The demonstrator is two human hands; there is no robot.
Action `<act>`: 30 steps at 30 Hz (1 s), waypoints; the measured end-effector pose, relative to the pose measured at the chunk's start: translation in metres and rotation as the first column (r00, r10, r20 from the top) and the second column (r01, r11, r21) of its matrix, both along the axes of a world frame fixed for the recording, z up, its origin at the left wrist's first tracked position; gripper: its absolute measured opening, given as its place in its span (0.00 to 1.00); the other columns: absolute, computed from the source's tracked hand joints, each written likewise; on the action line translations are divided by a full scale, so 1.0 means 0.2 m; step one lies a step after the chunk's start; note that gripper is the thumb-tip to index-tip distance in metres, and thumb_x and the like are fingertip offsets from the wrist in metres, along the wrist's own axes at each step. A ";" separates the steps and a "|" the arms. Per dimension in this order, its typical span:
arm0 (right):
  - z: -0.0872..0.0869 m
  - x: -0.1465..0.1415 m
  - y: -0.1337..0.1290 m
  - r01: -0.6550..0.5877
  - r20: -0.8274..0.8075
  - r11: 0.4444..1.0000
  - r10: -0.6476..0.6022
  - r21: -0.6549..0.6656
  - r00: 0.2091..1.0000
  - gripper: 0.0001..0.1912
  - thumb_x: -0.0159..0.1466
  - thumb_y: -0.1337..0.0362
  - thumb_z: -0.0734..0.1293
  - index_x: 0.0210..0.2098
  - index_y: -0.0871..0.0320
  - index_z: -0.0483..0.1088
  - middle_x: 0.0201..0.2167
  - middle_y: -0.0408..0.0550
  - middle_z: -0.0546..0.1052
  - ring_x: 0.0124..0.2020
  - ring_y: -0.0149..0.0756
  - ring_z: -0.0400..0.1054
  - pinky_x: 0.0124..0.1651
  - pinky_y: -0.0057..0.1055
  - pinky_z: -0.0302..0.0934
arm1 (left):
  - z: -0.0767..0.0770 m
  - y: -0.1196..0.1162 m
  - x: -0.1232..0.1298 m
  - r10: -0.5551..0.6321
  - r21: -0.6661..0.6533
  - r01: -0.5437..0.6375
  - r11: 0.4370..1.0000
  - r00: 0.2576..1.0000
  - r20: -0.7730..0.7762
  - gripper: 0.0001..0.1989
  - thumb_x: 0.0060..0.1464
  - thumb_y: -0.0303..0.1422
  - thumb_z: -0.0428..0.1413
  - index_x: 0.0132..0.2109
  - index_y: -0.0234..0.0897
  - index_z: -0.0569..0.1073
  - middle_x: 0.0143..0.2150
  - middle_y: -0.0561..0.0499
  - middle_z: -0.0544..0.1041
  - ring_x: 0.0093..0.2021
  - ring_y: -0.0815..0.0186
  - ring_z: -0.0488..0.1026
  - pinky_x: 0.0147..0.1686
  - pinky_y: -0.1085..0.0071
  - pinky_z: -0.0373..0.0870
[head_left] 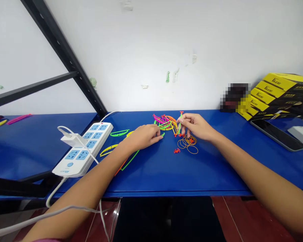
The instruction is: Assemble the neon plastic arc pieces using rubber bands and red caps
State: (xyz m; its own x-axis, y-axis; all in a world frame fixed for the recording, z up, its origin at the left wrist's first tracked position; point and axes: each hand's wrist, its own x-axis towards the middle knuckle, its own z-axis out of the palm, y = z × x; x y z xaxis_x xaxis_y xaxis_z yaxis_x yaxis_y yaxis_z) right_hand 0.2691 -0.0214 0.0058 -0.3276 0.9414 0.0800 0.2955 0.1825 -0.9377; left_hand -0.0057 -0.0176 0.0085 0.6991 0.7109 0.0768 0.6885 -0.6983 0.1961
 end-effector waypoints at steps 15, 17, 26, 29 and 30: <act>0.03 -0.11 -0.11 -0.124 -0.013 0.990 0.123 -0.070 0.992 0.21 0.63 0.45 0.76 0.35 0.58 0.75 0.25 0.44 0.78 0.22 0.29 0.69 0.23 0.26 0.67 | 0.00 -0.10 0.09 0.167 -0.442 0.117 0.890 0.816 0.554 0.14 0.74 0.45 0.47 0.42 0.42 0.62 0.24 0.58 0.71 0.22 0.67 0.70 0.24 0.73 0.66; 0.02 -0.14 -0.13 -0.156 -0.022 0.985 0.155 -0.071 0.988 0.19 0.63 0.47 0.77 0.34 0.58 0.75 0.24 0.42 0.77 0.21 0.28 0.68 0.23 0.25 0.66 | -0.03 -0.10 0.10 0.192 -0.485 0.146 0.862 0.793 0.578 0.15 0.73 0.47 0.47 0.43 0.42 0.61 0.23 0.58 0.71 0.21 0.67 0.71 0.22 0.74 0.67; 0.00 -0.16 -0.14 -0.127 -0.031 0.990 0.125 -0.055 0.992 0.19 0.64 0.48 0.75 0.31 0.57 0.72 0.23 0.42 0.76 0.20 0.28 0.67 0.21 0.25 0.64 | -0.05 -0.09 0.12 0.269 -0.533 0.208 0.820 0.681 0.681 0.22 0.66 0.54 0.58 0.47 0.39 0.67 0.28 0.56 0.74 0.22 0.69 0.73 0.20 0.75 0.71; 0.00 -0.16 -0.14 -0.079 -0.038 0.996 0.078 -0.029 0.996 0.21 0.63 0.47 0.76 0.31 0.57 0.72 0.25 0.44 0.77 0.21 0.28 0.67 0.21 0.25 0.62 | -0.05 -0.08 0.12 0.278 -0.551 0.197 0.811 0.699 0.659 0.22 0.65 0.52 0.60 0.46 0.36 0.71 0.30 0.52 0.77 0.24 0.68 0.75 0.22 0.74 0.73; 0.00 -0.16 -0.13 -0.069 -0.040 0.998 0.068 -0.017 0.997 0.21 0.63 0.46 0.76 0.30 0.57 0.72 0.25 0.44 0.77 0.21 0.29 0.67 0.21 0.25 0.62 | -0.05 -0.07 0.12 0.278 -0.556 0.191 0.809 0.708 0.649 0.21 0.64 0.51 0.61 0.45 0.36 0.72 0.31 0.50 0.78 0.25 0.68 0.76 0.23 0.74 0.74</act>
